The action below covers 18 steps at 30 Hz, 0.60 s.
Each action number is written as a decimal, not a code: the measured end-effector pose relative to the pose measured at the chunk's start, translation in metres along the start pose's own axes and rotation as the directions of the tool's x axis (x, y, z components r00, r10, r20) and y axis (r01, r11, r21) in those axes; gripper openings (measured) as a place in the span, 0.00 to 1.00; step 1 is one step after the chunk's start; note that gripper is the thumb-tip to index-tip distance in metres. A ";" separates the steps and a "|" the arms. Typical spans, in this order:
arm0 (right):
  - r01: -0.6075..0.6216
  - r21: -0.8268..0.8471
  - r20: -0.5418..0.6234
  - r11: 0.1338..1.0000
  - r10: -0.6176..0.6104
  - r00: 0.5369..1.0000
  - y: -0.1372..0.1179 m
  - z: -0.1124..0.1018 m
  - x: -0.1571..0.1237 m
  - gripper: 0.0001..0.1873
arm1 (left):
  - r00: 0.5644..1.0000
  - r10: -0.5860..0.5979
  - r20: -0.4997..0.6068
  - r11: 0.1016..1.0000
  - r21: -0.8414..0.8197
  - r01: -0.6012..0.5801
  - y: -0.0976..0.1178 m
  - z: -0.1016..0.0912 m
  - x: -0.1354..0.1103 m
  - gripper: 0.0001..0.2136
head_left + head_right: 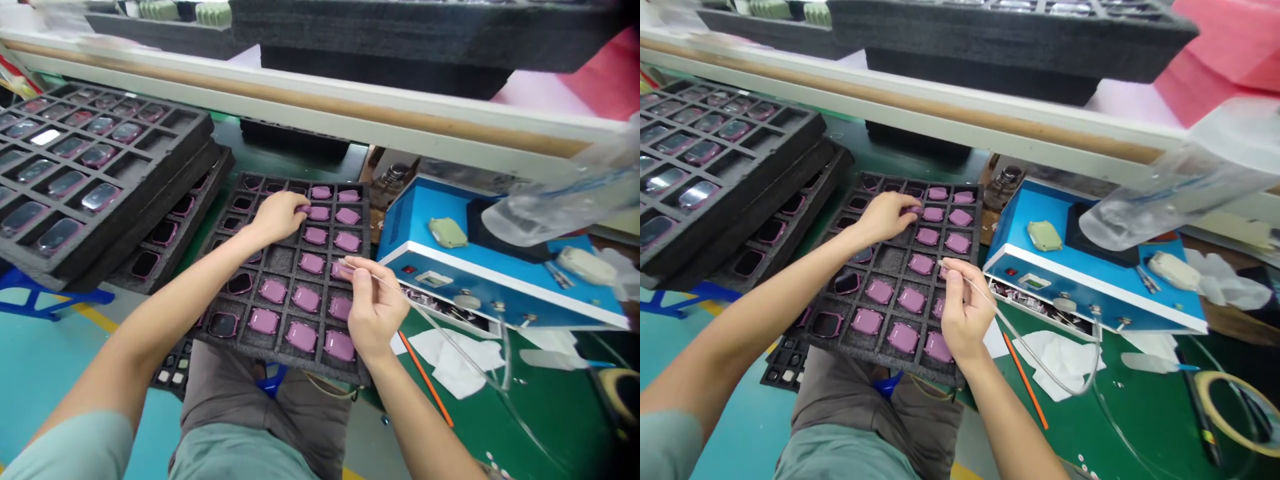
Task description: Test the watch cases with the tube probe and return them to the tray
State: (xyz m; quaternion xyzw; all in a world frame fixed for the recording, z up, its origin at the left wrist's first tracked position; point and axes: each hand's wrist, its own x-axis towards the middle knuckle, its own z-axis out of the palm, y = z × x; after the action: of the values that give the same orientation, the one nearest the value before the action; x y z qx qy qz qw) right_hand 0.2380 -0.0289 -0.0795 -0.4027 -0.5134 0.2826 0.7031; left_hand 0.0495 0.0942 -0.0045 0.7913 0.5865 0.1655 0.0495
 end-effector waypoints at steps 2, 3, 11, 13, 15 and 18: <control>0.013 0.002 -0.008 1.000 -0.012 1.000 -0.002 0.001 -0.001 0.09 | 0.994 -0.101 -0.032 0.891 -0.447 0.076 0.015 0.001 -0.032 0.15; 0.024 0.000 -0.004 1.000 -0.024 1.000 -0.002 0.001 -0.001 0.08 | 0.988 -0.152 -0.001 0.779 -0.616 0.120 0.023 0.002 -0.048 0.15; 0.094 -0.015 0.053 0.995 -0.093 0.994 0.003 0.002 -0.003 0.09 | 0.943 -0.271 0.192 0.220 -0.941 0.255 0.053 0.021 -0.093 0.19; 0.107 -0.025 0.054 0.994 -0.105 0.993 0.002 0.003 -0.001 0.08 | 0.950 -0.236 0.203 0.199 -0.947 0.252 0.054 0.024 -0.092 0.19; 0.129 -0.033 0.072 0.991 -0.126 0.989 0.001 0.003 0.000 0.08 | 0.956 -0.209 0.206 0.194 -0.950 0.247 0.054 0.024 -0.092 0.19; 0.145 -0.028 0.089 0.989 -0.142 0.986 0.000 0.003 0.000 0.09 | 0.960 -0.197 0.199 0.196 -0.951 0.237 0.054 0.022 -0.094 0.19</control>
State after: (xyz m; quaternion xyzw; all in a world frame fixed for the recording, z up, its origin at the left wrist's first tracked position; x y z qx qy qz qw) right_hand 0.2350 -0.0279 -0.0784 -0.3638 -0.5760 0.2396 0.6917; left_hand 0.0819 -0.0085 -0.0295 0.5014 0.4615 0.4707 0.5604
